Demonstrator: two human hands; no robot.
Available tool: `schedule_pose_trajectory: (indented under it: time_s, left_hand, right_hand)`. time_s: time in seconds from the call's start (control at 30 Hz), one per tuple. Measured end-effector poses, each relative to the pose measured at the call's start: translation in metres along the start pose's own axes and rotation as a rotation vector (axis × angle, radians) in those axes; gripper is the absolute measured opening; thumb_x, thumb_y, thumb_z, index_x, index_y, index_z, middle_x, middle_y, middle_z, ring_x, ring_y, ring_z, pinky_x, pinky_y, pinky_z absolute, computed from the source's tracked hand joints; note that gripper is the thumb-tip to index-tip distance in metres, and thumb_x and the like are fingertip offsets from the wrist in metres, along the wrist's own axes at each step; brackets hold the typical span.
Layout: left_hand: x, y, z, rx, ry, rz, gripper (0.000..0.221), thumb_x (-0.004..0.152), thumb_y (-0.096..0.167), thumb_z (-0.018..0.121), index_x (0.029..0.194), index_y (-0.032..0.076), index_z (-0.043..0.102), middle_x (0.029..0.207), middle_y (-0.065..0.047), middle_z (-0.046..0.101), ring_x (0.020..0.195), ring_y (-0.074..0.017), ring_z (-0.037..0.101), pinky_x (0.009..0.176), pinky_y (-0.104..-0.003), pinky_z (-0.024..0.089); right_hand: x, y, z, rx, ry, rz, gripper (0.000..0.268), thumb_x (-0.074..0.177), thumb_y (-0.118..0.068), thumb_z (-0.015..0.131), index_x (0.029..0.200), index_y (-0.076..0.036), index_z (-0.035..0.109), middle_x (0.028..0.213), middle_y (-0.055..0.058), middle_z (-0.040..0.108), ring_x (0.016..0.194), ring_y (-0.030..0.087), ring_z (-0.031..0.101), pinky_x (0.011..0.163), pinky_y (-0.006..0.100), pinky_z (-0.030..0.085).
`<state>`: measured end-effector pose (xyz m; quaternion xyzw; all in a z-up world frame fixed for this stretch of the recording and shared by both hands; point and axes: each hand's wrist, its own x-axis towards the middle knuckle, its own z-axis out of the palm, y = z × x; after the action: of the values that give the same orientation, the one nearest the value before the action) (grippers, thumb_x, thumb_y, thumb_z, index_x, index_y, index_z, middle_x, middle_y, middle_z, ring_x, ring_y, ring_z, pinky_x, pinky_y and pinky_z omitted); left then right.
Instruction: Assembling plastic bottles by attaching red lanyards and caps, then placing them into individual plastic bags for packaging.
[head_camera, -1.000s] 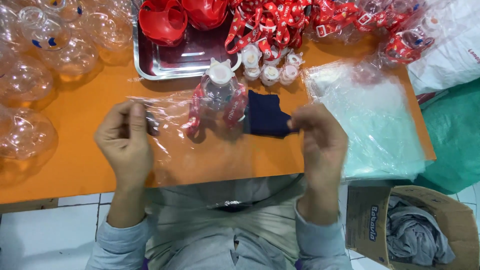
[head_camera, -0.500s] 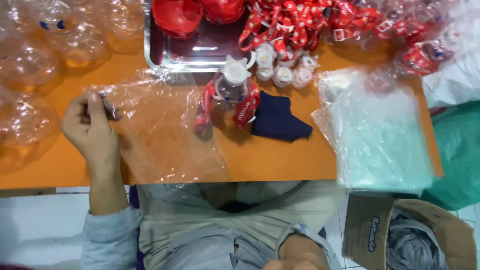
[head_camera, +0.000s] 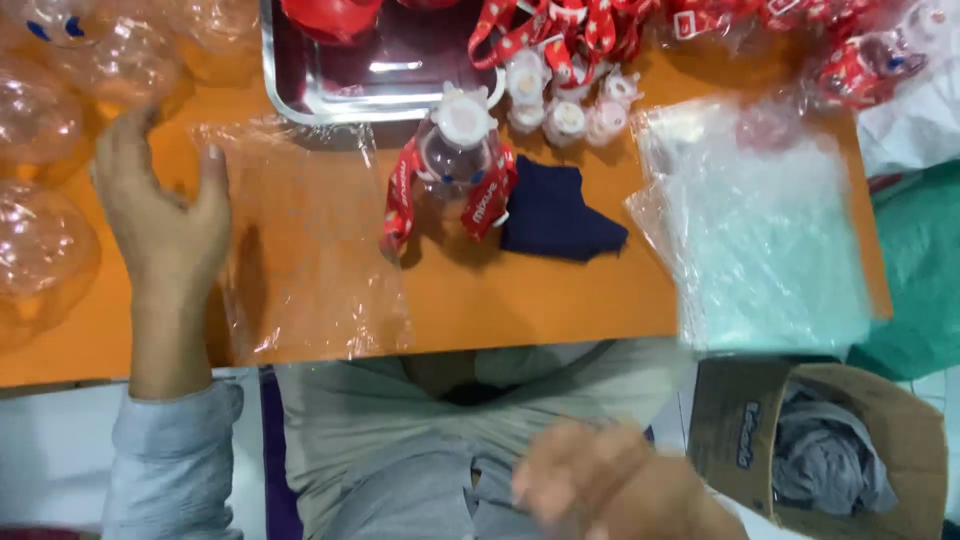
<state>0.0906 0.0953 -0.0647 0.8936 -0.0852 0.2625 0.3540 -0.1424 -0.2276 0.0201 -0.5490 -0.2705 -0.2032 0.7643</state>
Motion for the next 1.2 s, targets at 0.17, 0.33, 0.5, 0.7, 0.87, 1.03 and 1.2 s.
schedule_pose_trajectory:
  time_s: [0.17, 0.33, 0.5, 0.7, 0.87, 1.03, 1.2]
  left_hand:
    - [-0.009, 0.060, 0.001, 0.007, -0.157, 0.152, 0.031, 0.102, 0.018, 0.069, 0.124, -0.003, 0.065, 0.130, -0.021, 0.063, 0.122, -0.0390, 0.055, 0.107, -0.048, 0.038]
    - [-0.014, 0.093, 0.036, 0.078, -0.329, 0.227, 0.060, 0.092, 0.049, 0.071, 0.126, 0.000, 0.066, 0.130, -0.021, 0.061, 0.121, -0.0385, 0.051, 0.104, -0.051, 0.039]
    - [-0.021, 0.095, 0.068, 0.288, -0.304, 0.261, 0.066, 0.073, 0.059, 0.080, 0.099, -0.001, 0.070, 0.122, -0.021, 0.059, 0.119, -0.0416, 0.050, 0.093, -0.054, 0.042]
    - [-0.037, 0.064, 0.106, 0.346, -0.231, 0.357, 0.028, 0.067, 0.029, 0.085, 0.079, 0.006, 0.072, 0.112, -0.013, 0.059, 0.118, -0.0347, 0.050, 0.097, -0.050, 0.037]
    - [-0.036, 0.079, 0.098, 0.150, -0.158, 0.336, 0.011, 0.082, 0.017, 0.075, 0.077, 0.009, 0.069, 0.103, -0.006, 0.062, 0.113, -0.0288, 0.055, 0.091, -0.045, 0.041]
    - [-0.042, 0.101, 0.088, 0.032, -0.137, 0.237, 0.018, 0.089, 0.016, 0.070, 0.075, 0.006, 0.063, 0.117, -0.013, 0.058, 0.115, -0.0377, 0.051, 0.089, -0.048, 0.042]
    - [-0.055, 0.101, 0.107, -0.082, -0.211, 0.276, 0.015, 0.092, 0.017, 0.065, 0.082, 0.008, 0.060, 0.093, -0.009, 0.054, 0.092, -0.0359, 0.056, 0.076, -0.046, 0.044]
  right_hand:
    - [0.078, 0.055, -0.005, -0.619, 0.105, 0.284, 0.034, 0.091, -0.030, 0.067, 0.116, -0.008, 0.061, 0.115, 0.006, 0.065, 0.114, 0.022, 0.061, 0.103, 0.035, 0.053]
    - [0.084, 0.129, -0.030, -1.093, 0.150, 0.319, 0.045, 0.088, -0.032, 0.079, 0.117, -0.003, 0.062, 0.105, 0.009, 0.063, 0.098, 0.021, 0.062, 0.084, 0.031, 0.053]
    - [0.080, 0.152, -0.034, -1.074, 0.209, 0.364, 0.057, 0.079, -0.037, 0.087, 0.117, -0.004, 0.059, 0.096, 0.012, 0.066, 0.090, 0.027, 0.062, 0.080, 0.039, 0.051]
    - [0.078, 0.168, -0.035, -0.965, 0.262, 0.489, 0.062, 0.077, -0.026, 0.090, 0.121, -0.002, 0.053, 0.086, 0.017, 0.070, 0.082, 0.034, 0.067, 0.075, 0.044, 0.056]
    - [0.076, 0.173, -0.032, -0.839, 0.289, 0.519, 0.054, 0.083, -0.012, 0.081, 0.129, -0.004, 0.053, 0.083, 0.017, 0.075, 0.075, 0.031, 0.072, 0.068, 0.042, 0.059]
    - [0.068, 0.178, -0.035, -0.683, 0.349, 0.460, 0.054, 0.087, -0.009, 0.077, 0.134, -0.002, 0.051, 0.080, 0.015, 0.074, 0.074, 0.024, 0.069, 0.068, 0.037, 0.059]
    - [0.065, 0.173, -0.028, -0.681, 0.333, 0.424, 0.045, 0.089, -0.008, 0.076, 0.129, -0.004, 0.057, 0.084, 0.014, 0.075, 0.079, 0.023, 0.072, 0.071, 0.035, 0.059]
